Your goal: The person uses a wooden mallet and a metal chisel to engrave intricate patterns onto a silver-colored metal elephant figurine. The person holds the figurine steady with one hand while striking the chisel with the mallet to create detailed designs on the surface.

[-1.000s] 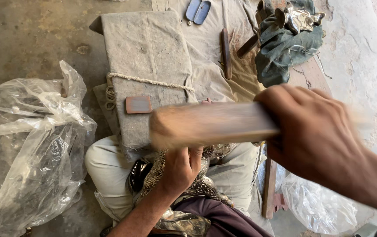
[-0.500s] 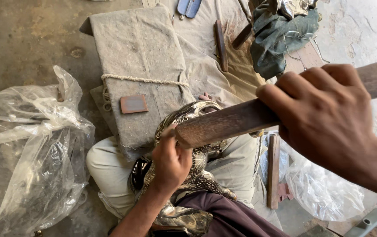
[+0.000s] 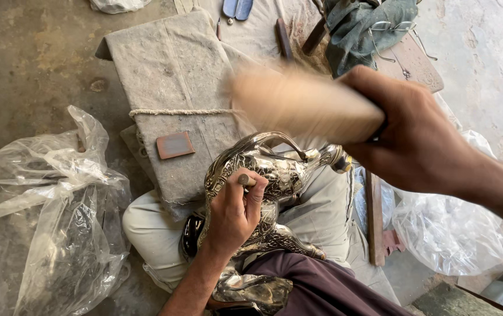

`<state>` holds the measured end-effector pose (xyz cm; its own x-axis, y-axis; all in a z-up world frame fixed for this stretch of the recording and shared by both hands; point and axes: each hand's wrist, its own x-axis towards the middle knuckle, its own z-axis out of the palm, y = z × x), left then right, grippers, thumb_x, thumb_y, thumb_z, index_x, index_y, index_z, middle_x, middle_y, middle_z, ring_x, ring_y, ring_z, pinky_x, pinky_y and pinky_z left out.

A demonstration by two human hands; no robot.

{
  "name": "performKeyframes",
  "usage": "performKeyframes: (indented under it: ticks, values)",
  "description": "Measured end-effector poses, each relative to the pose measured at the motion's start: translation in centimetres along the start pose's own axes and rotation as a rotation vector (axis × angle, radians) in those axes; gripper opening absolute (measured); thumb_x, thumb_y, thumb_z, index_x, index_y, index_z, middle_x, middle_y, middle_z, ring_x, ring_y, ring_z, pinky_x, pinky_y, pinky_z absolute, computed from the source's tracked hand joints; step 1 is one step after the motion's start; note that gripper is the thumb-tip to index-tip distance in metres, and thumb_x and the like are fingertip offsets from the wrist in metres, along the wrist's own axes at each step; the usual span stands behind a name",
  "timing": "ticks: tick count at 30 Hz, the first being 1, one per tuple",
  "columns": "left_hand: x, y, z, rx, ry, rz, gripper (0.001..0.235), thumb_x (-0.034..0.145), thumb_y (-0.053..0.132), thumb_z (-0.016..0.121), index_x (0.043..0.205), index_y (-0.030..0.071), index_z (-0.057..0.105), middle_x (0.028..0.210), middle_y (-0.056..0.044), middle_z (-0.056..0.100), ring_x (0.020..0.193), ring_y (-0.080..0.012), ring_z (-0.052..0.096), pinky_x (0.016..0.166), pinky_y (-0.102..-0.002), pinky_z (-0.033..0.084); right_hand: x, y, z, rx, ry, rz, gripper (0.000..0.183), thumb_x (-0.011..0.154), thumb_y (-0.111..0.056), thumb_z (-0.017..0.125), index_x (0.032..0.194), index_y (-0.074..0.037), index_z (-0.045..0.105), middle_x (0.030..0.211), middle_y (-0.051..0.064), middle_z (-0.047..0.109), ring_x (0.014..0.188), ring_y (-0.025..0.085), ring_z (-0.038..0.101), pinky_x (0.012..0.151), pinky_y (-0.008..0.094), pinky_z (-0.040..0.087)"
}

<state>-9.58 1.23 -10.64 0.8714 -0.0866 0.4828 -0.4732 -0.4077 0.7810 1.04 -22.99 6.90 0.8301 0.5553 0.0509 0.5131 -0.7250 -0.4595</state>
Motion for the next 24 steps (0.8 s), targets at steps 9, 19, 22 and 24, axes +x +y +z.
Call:
performKeyframes:
  ticks: [9,19,22,24]
  values:
    - [-0.6,-0.7,0.3,-0.016,0.024,0.045,0.013,0.110,0.008,0.059,0.115,0.000,0.049,0.103,-0.009,0.068,0.079,-0.0158,0.072,0.056,-0.025,0.058,0.4,-1.9,-0.2,-0.094,0.034,-0.072,0.038,0.080,-0.004,0.072,0.115,-0.002,0.060,0.097,0.011,0.068,0.086,0.023,0.068,0.073,0.040,0.061]
    - [-1.3,-1.3,0.6,0.008,0.020,0.048,0.018,0.107,0.006,0.062,0.120,0.000,0.051,0.098,-0.012,0.069,0.078,-0.0176,0.072,0.056,-0.029,0.059,0.0,-1.9,0.1,-0.541,-0.012,-0.197,0.029,0.090,-0.023,0.075,0.112,-0.011,0.059,0.094,0.008,0.069,0.085,0.024,0.069,0.076,0.044,0.061]
    - [-1.6,-1.8,0.8,0.018,-0.020,0.016,0.022,0.106,0.006,0.062,0.123,-0.001,0.050,0.095,-0.011,0.069,0.072,-0.0158,0.072,0.051,-0.029,0.058,-0.2,-1.9,0.0,-0.367,0.090,-0.208,0.036,0.083,-0.014,0.076,0.114,-0.007,0.060,0.097,0.011,0.069,0.087,0.027,0.069,0.078,0.048,0.058]
    - [-1.7,-2.0,1.0,-0.015,-0.021,0.001,0.018,0.107,0.005,0.061,0.121,0.003,0.050,0.100,-0.011,0.070,0.076,-0.0160,0.073,0.052,-0.027,0.060,-0.4,-1.9,0.2,-0.133,0.119,-0.168,0.041,0.076,-0.007,0.078,0.114,-0.004,0.061,0.098,0.011,0.070,0.088,0.027,0.069,0.077,0.048,0.058]
